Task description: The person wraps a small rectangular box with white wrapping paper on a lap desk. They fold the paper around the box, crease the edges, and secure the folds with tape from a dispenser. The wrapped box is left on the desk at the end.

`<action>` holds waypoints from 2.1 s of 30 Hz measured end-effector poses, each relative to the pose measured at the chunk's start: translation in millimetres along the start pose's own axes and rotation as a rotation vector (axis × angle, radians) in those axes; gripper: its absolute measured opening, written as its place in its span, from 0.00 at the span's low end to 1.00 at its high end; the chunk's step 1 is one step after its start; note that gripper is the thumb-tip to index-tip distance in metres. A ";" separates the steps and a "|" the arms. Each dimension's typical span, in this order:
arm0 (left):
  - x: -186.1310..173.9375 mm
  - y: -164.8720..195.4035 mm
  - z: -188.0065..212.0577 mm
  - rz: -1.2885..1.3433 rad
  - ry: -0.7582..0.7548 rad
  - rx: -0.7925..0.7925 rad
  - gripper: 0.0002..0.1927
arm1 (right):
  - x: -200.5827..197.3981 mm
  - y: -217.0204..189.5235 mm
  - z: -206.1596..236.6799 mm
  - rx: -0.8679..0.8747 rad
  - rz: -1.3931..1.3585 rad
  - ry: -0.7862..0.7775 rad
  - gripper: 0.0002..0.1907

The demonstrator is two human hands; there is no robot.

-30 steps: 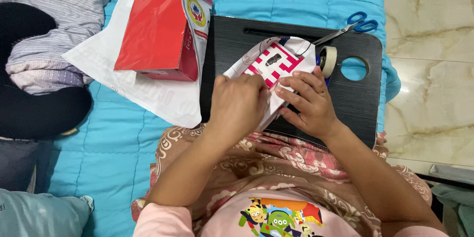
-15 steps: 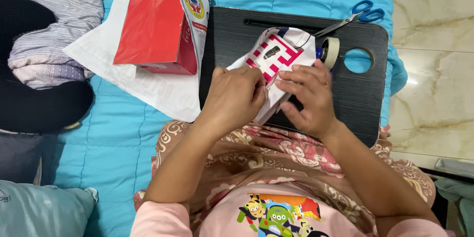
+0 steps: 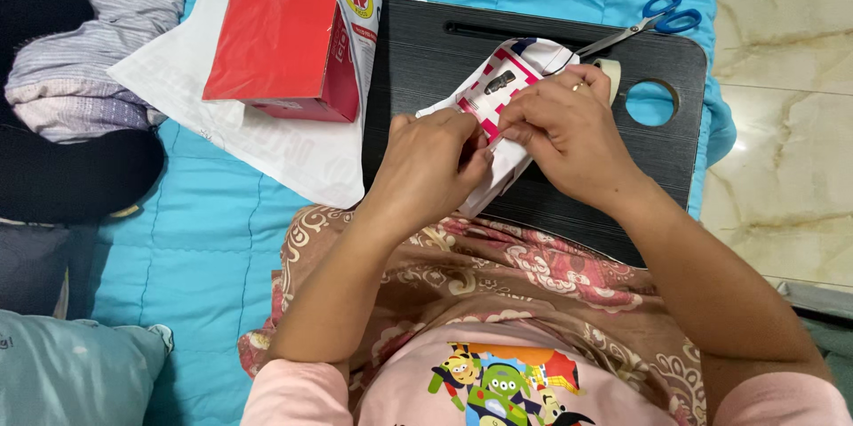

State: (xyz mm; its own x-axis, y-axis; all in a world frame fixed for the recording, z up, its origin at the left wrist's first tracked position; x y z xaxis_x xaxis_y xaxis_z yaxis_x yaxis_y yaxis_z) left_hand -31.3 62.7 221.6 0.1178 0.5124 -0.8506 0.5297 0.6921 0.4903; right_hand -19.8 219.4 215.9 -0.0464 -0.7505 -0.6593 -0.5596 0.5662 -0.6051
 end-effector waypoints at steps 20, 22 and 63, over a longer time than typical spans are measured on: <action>2.0 6.5 -0.2 -0.033 0.119 -0.010 0.09 | -6.8 -34.9 -0.9 -0.122 0.350 -0.096 0.16; 3.0 8.7 -0.3 -0.028 0.102 0.000 0.09 | -1.9 -46.7 8.0 -0.149 0.509 -0.047 0.12; 9.1 -3.0 -18.4 -0.038 0.060 -0.080 0.12 | 37.2 -8.0 63.4 -0.085 0.016 0.611 0.07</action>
State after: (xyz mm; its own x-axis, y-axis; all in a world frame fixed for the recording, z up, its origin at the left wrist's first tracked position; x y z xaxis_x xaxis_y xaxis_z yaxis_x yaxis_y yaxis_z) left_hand -47.3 74.6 215.9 0.0467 0.5127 -0.8573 0.4641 0.7488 0.4731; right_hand 35.4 208.6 167.9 -0.5067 -0.8161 -0.2779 -0.6178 0.5685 -0.5433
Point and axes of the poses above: each hand's wrist, its own z-axis away from the middle knuckle, its own x-axis out of the palm, y = z × x, the point moved 7 cm from there along -z, towards the middle knuckle, and after that the axes turned 6 degrees about -z, right-handed, at the moved point
